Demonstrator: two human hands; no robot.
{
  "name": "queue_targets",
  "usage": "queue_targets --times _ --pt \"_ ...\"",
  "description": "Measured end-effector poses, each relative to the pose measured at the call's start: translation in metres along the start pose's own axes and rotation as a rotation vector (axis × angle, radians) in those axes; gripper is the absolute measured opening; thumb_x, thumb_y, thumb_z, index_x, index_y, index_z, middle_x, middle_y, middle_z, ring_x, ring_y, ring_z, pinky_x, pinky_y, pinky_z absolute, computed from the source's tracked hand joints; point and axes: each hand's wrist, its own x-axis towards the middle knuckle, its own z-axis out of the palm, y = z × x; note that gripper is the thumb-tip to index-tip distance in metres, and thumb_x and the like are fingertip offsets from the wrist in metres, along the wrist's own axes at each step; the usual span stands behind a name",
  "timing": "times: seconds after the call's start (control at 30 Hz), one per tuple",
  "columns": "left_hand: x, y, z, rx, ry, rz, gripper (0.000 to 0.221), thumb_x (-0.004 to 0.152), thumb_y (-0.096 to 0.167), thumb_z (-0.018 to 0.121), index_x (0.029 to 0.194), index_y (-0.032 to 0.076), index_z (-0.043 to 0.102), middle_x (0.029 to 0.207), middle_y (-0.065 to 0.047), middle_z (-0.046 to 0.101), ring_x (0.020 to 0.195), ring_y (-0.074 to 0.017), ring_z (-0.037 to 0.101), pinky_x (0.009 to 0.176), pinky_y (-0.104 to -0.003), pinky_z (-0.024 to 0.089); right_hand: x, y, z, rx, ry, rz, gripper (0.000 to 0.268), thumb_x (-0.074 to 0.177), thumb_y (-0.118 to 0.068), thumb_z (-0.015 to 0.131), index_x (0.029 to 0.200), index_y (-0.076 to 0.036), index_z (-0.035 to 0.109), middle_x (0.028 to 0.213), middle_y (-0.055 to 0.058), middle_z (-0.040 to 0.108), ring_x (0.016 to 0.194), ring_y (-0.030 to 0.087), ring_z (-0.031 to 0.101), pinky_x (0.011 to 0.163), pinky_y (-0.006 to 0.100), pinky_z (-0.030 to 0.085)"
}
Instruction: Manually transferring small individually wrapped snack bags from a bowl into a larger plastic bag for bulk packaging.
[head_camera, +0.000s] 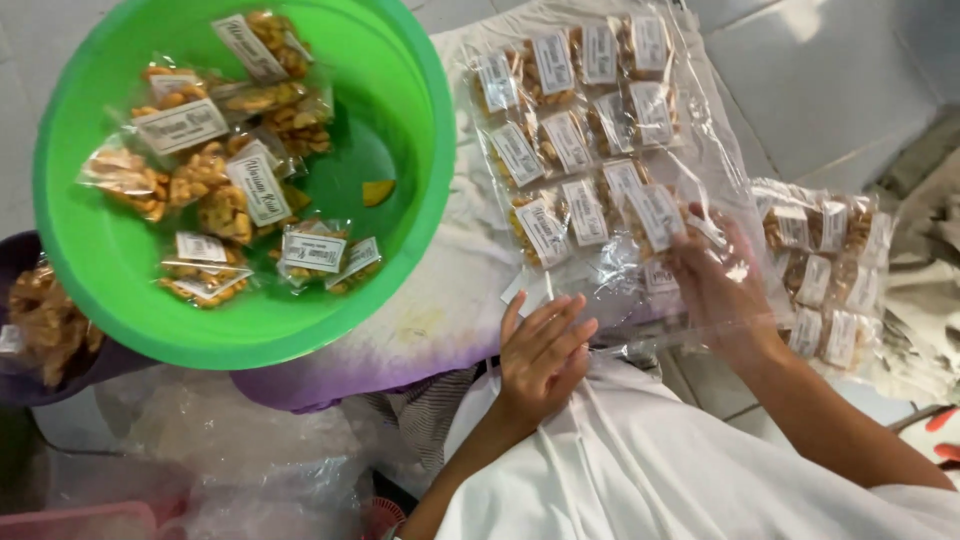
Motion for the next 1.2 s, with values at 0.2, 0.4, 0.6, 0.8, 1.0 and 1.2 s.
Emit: queue_targets --times 0.2,0.4,0.6,0.8,1.0,1.2 --pt "-0.002 -0.001 0.001 0.009 -0.013 0.002 0.024 0.096 0.017 0.066 0.118 0.017 0.077 0.124 -0.011 0.075 0.111 -0.0326 0.074 0.109 -0.067 0.041 0.008 0.008 0.008 0.313 0.256 0.131 0.018 0.095 -0.014 0.073 0.112 -0.01 0.069 0.083 -0.003 0.054 0.073 0.007 0.055 0.073 0.016 0.061" --pt "-0.004 -0.002 0.004 -0.004 -0.027 0.002 0.024 0.096 0.017 0.065 0.117 0.017 0.077 0.125 -0.01 0.075 0.114 -0.0323 0.073 0.108 -0.066 0.041 0.0 -0.016 0.005 -1.179 -0.055 -0.766 0.045 0.095 0.002 0.05 0.139 0.002 0.059 0.15 0.028 0.051 0.124 0.044 0.055 0.101 0.05 0.045" --pt "-0.004 0.0 0.002 0.01 -0.046 0.0 0.023 0.095 0.015 0.068 0.115 0.017 0.078 0.124 -0.01 0.075 0.114 -0.0323 0.073 0.109 -0.067 0.041 0.0 -0.017 0.006 -0.644 -0.117 -0.315 0.051 0.109 0.002 0.041 0.159 0.0 0.028 0.128 0.019 0.057 0.117 0.03 0.055 0.107 0.048 0.045" --pt "-0.005 -0.001 0.004 -0.001 -0.041 -0.005 0.022 0.097 0.018 0.066 0.116 0.017 0.078 0.124 -0.01 0.075 0.113 -0.0319 0.073 0.107 -0.067 0.042 -0.011 0.015 0.027 -1.195 -0.081 -1.283 0.051 0.114 -0.016 0.029 0.159 0.006 0.032 0.166 0.03 0.014 0.152 0.047 0.016 0.123 0.061 0.018" --pt "-0.004 0.0 0.002 -0.008 -0.054 -0.004 0.022 0.097 0.018 0.067 0.115 0.017 0.078 0.123 -0.011 0.076 0.112 -0.0325 0.074 0.107 -0.068 0.042 0.012 -0.001 0.034 -1.421 -0.116 -0.719 0.054 0.114 -0.025 0.031 0.161 0.002 0.03 0.167 0.025 0.022 0.151 0.048 0.019 0.119 0.067 0.027" --pt "-0.003 0.0 0.002 -0.002 -0.057 -0.001 0.021 0.098 0.018 0.066 0.115 0.017 0.078 0.122 -0.01 0.076 0.111 -0.031 0.074 0.109 -0.067 0.041 0.03 0.005 0.033 -1.584 0.064 -0.837 0.048 0.119 -0.038 0.042 0.149 -0.004 0.056 0.159 0.025 0.046 0.148 0.044 0.035 0.118 0.06 0.023"
